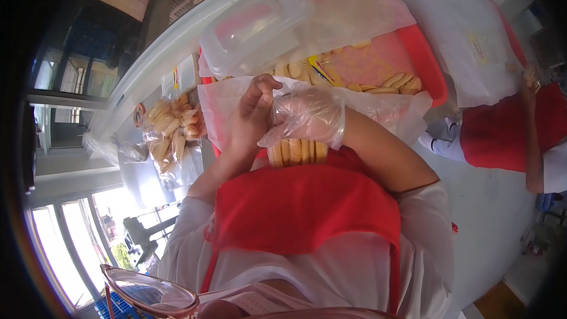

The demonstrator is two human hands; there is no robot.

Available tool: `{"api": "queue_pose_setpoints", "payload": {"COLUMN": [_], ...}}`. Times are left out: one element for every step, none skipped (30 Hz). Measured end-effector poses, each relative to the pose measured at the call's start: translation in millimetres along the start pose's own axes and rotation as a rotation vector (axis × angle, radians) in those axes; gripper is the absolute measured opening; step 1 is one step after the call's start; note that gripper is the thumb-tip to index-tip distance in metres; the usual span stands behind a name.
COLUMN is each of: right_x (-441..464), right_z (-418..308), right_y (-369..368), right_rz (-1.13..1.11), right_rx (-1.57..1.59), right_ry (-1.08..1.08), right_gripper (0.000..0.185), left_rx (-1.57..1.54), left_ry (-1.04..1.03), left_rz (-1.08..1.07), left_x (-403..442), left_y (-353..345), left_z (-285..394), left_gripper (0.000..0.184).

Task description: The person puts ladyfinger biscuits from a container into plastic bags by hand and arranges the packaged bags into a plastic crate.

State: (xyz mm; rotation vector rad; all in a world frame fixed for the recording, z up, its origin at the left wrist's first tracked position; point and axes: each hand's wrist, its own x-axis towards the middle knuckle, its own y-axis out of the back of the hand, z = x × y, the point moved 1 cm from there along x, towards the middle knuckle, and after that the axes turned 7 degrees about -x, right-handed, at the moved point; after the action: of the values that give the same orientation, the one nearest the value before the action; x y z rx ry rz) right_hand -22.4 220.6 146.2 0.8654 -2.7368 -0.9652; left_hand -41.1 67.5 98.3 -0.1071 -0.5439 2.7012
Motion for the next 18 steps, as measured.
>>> {"api": "queue_pose_setpoints", "payload": {"right_x": [-0.5,-0.8,-1.2,-0.8,0.7,2.2,3.3,4.3,5.0,5.6,5.5,5.1,4.5,4.1,3.1,1.9,0.7,-0.2], "right_z": [-0.5,-0.7,-0.4,2.0,6.4,10.5,12.5,14.3,17.4,26.4,33.4,37.5,39.1,37.1,37.6,39.0,40.1,41.0], "right_y": [-0.4,-0.4,-0.7,-1.2,-1.7,-1.9,-0.8,1.3,3.7,2.0,2.2,3.2,3.4,3.1,2.5,2.0,2.1,2.7], "right_rz": [0.018,0.035,0.052,0.060,0.068,0.079,0.117,0.155,0.193,0.405,0.368,0.329,0.287,0.235,0.219,0.201,0.183,0.090], "right_rx": [-0.031,-0.061,-0.091,-0.069,-0.047,-0.026,-0.026,-0.028,-0.031,-0.078,0.049,0.177,0.306,0.393,0.251,0.109,-0.034,-0.024], "right_ry": [0.014,0.029,0.044,0.022,0.000,-0.022,-0.014,-0.005,0.003,0.111,0.028,-0.054,-0.136,-0.139,-0.119,-0.097,-0.075,-0.083], "right_gripper": [0.023,0.023,0.022,0.025,0.029,0.034,0.032,0.030,0.029,0.021,0.016,0.014,0.013,0.012,0.013,0.014,0.017,0.018], "left_rx": [0.035,0.036,0.037,0.038,0.005,-0.028,-0.061,-0.028,0.003,0.035,0.193,0.353,0.513,0.581,0.502,0.424,0.344,0.409], "left_ry": [-0.037,0.003,0.044,0.086,0.170,0.253,0.335,0.267,0.197,0.129,0.195,0.262,0.328,0.464,0.453,0.440,0.426,0.424], "left_rz": [-0.003,-0.007,-0.010,-0.013,-0.011,-0.011,-0.013,-0.093,-0.173,-0.253,-0.297,-0.340,-0.380,-0.320,-0.311,-0.302,-0.293,-0.318], "left_x": [0.7,0.8,0.5,-0.3,0.3,2.3,4.0,5.1,6.3,7.3,7.3,5.9,4.0,1.6,1.3,1.2,1.1,0.6], "left_y": [-1.4,-2.0,-3.5,-4.8,-5.7,-6.2,-5.3,0.0,9.1,15.5,18.7,16.8,13.3,10.2,15.2,24.2,31.4,32.5], "left_z": [-1.0,0.5,3.9,7.5,10.8,14.2,16.4,13.6,5.4,-0.6,-4.6,-2.8,0.3,6.7,-0.3,-11.8,-19.2,-17.9], "left_gripper": [0.008,0.009,0.010,0.011,0.015,0.020,0.025,0.032,0.040,0.049,0.056,0.063,0.070,0.072,0.074,0.075,0.077,0.079]}}
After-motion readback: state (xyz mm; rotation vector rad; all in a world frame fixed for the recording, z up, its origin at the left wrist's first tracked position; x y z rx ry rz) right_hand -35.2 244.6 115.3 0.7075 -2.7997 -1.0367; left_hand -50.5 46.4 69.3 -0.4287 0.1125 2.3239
